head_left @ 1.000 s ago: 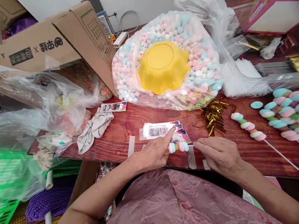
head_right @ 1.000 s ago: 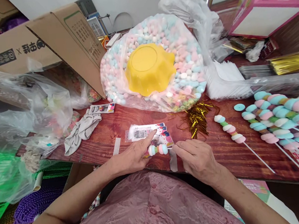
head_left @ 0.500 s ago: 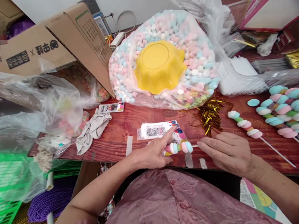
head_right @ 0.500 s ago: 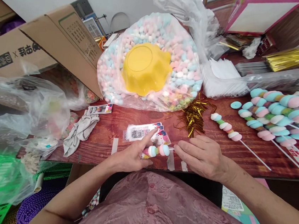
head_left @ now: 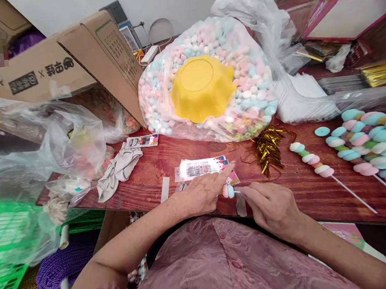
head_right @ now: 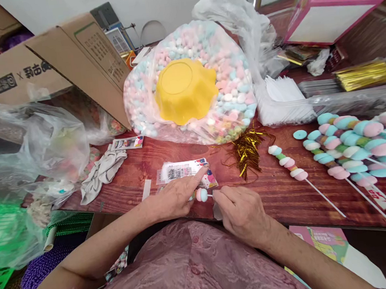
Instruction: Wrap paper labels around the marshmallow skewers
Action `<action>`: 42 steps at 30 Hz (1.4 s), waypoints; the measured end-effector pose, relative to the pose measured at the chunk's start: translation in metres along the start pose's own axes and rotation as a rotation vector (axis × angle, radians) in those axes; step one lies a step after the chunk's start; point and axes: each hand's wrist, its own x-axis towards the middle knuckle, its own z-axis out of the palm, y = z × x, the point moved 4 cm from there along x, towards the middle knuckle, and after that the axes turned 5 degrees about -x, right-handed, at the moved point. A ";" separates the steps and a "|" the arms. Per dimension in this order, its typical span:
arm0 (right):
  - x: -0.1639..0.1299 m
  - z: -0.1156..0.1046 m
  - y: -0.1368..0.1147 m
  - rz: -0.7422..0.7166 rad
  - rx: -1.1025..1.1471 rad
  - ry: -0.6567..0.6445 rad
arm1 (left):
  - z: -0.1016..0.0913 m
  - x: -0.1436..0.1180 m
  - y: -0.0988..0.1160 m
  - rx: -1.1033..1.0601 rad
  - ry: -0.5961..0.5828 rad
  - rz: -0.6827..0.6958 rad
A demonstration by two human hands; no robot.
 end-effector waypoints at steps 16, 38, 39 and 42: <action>0.001 0.000 0.007 -0.046 0.010 0.126 | -0.018 -0.025 -0.034 -0.062 0.063 -0.194; -0.013 0.034 0.012 0.877 1.184 -0.348 | -0.023 -0.015 -0.035 0.430 0.368 -0.126; -0.012 0.031 0.013 0.828 1.086 -0.316 | -0.022 -0.015 -0.036 0.397 0.355 -0.140; -0.008 0.015 0.014 0.491 0.643 -0.138 | -0.018 -0.016 -0.037 0.229 0.265 -0.178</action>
